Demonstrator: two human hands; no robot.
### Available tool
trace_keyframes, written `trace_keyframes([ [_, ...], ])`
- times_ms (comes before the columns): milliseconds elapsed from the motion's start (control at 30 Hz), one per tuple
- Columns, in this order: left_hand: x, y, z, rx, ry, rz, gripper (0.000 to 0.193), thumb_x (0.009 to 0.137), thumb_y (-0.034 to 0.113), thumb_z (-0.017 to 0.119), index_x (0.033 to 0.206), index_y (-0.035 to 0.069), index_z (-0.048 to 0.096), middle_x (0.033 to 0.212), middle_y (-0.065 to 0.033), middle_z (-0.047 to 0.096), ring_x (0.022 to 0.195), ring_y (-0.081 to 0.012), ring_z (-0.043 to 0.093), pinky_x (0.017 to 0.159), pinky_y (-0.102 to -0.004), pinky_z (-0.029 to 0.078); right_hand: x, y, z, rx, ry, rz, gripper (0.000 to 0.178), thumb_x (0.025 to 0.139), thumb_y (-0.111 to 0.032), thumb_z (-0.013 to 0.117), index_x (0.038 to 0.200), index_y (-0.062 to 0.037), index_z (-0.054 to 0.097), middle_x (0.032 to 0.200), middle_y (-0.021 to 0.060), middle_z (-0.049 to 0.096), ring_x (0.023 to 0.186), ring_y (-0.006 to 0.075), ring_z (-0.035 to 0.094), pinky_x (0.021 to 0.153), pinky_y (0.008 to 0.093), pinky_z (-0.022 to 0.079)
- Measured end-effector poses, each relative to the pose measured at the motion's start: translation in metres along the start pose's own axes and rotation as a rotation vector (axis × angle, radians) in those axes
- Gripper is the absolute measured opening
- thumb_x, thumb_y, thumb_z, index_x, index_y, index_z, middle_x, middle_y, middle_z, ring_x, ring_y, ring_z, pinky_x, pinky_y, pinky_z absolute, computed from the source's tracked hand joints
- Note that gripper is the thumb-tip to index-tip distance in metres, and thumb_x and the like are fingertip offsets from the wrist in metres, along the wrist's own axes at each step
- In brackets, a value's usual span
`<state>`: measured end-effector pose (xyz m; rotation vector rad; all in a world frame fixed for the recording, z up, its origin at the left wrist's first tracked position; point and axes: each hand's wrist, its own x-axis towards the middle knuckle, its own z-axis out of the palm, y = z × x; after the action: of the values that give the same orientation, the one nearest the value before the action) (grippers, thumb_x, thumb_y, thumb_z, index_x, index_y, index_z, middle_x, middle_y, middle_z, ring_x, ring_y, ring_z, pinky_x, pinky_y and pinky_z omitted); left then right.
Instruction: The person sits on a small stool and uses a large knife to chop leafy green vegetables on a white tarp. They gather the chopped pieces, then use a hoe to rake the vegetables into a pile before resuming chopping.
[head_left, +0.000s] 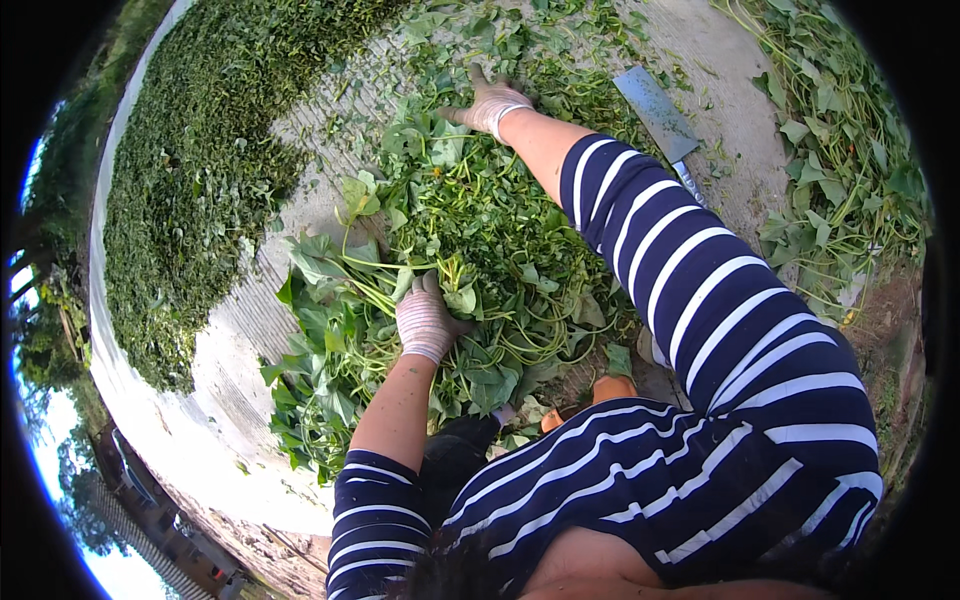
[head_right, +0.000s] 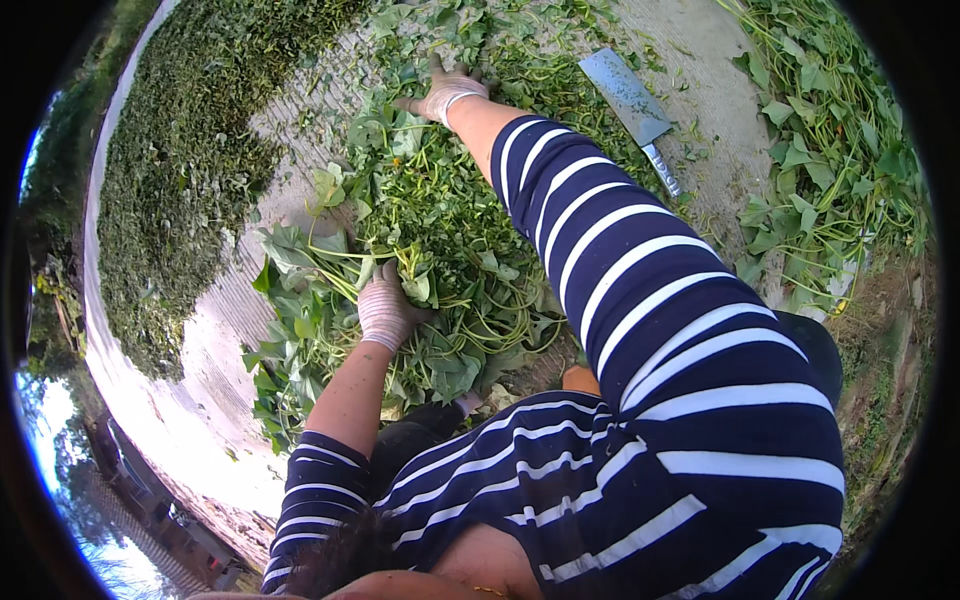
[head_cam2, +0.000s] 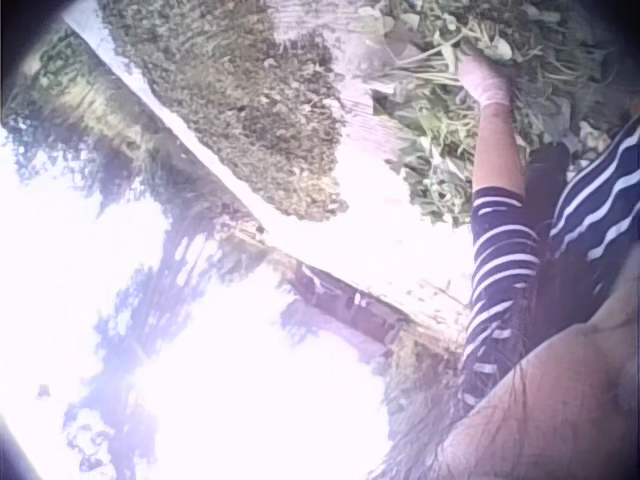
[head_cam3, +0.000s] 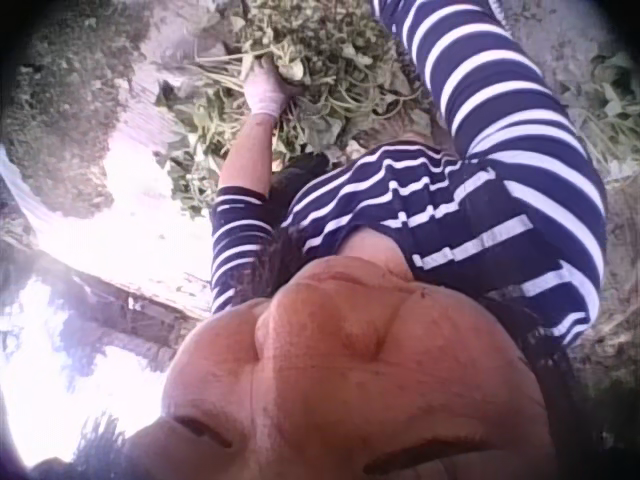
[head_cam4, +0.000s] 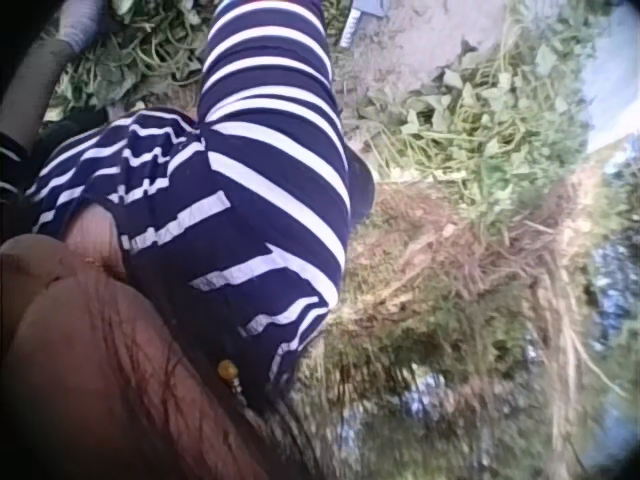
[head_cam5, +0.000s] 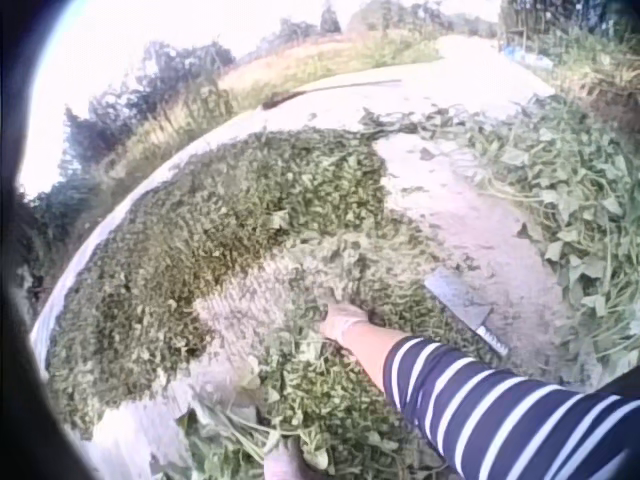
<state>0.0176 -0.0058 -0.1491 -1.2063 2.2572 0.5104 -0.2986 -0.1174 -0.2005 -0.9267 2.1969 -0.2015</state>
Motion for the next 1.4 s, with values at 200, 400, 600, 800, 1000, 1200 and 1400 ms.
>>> trace_keyframes([
  [200, -0.009, -0.003, 0.017, 0.009, 0.092, -0.010, 0.105, 0.044, 0.041, 0.095, 0.130, 0.005, 0.047, 0.120, -0.0159, 0.058, 0.113, -0.0332, 0.057, 0.097, -0.0463, 0.046, -0.088, -0.082, 0.072, -0.672, -0.075, -0.701, 0.027, 0.087, -0.016, 0.065, 0.113, -0.0103, 0.074, 0.128, 0.0116, 0.060, 0.117, 0.0331, 0.057, 0.088, 0.0535, 0.051],
  [400, -0.033, -0.014, -0.005, -0.040, 0.126, 0.176, 0.110, 0.041, 0.047, 0.094, 0.129, 0.002, 0.047, 0.118, -0.0189, 0.058, 0.110, -0.0362, 0.058, 0.097, -0.0467, 0.046, -0.171, -0.024, 0.095, -0.290, -0.108, -0.838, 0.022, 0.081, -0.009, 0.064, 0.101, -0.0067, 0.073, 0.110, 0.0162, 0.065, 0.101, 0.0341, 0.066, 0.083, 0.0415, 0.056],
  [600, -0.064, -0.021, -0.049, -0.067, 0.230, 0.309, 0.097, 0.038, 0.025, 0.091, 0.123, 0.003, 0.050, 0.109, -0.0188, 0.060, 0.100, -0.0411, 0.060, 0.088, -0.0492, 0.050, -0.135, 0.019, 0.068, -0.320, -0.747, -0.843, 0.047, 0.082, -0.025, 0.064, 0.128, -0.0130, 0.065, 0.118, 0.0123, 0.069, 0.109, 0.0320, 0.065, 0.091, 0.0431, 0.052],
  [800, -0.007, -0.001, -0.040, -0.066, 0.159, 0.170, 0.110, 0.038, 0.034, 0.095, 0.132, 0.003, 0.046, 0.120, -0.0192, 0.059, 0.109, -0.0395, 0.059, 0.093, -0.0464, 0.050, -0.045, 0.070, -0.020, 0.115, 0.068, -0.345, 0.045, 0.088, -0.033, 0.055, 0.131, -0.0237, 0.064, 0.120, 0.0097, 0.070, 0.113, 0.0295, 0.065, 0.100, 0.0386, 0.049],
  [1000, 0.008, 0.004, -0.023, -0.038, 0.179, 0.183, 0.111, 0.039, 0.039, 0.095, 0.132, 0.002, 0.047, 0.121, -0.0190, 0.059, 0.111, -0.0376, 0.059, 0.094, -0.0459, 0.050, -0.073, 0.071, 0.007, -0.091, -0.026, -0.150, 0.051, 0.083, -0.038, 0.068, 0.131, -0.0248, 0.062, 0.151, 0.0085, 0.037, 0.133, 0.0390, 0.043, 0.110, 0.0497, 0.040],
  [1200, -0.040, -0.026, -0.039, -0.154, 0.330, 0.326, 0.088, 0.043, 0.025, 0.090, 0.118, 0.002, 0.051, 0.103, -0.0201, 0.061, 0.094, -0.0431, 0.058, 0.083, -0.0501, 0.049, -0.191, 0.023, 0.087, 0.129, -0.243, -0.522, 0.045, 0.082, -0.001, 0.059, 0.126, -0.0120, 0.064, 0.133, 0.0146, 0.058, 0.123, 0.0371, 0.055, 0.103, 0.0432, 0.047],
  [1400, -0.008, -0.010, -0.023, -0.092, 0.209, 0.218, 0.092, 0.045, 0.028, 0.091, 0.124, 0.003, 0.050, 0.111, -0.0210, 0.062, 0.102, -0.0417, 0.059, 0.090, -0.0486, 0.050, -0.140, 0.081, 0.048, 0.486, -0.565, -0.638, 0.054, 0.085, -0.024, 0.060, 0.139, -0.0251, 0.058, 0.127, 0.0116, 0.067, 0.114, 0.0260, 0.062, 0.100, 0.0355, 0.046],
])
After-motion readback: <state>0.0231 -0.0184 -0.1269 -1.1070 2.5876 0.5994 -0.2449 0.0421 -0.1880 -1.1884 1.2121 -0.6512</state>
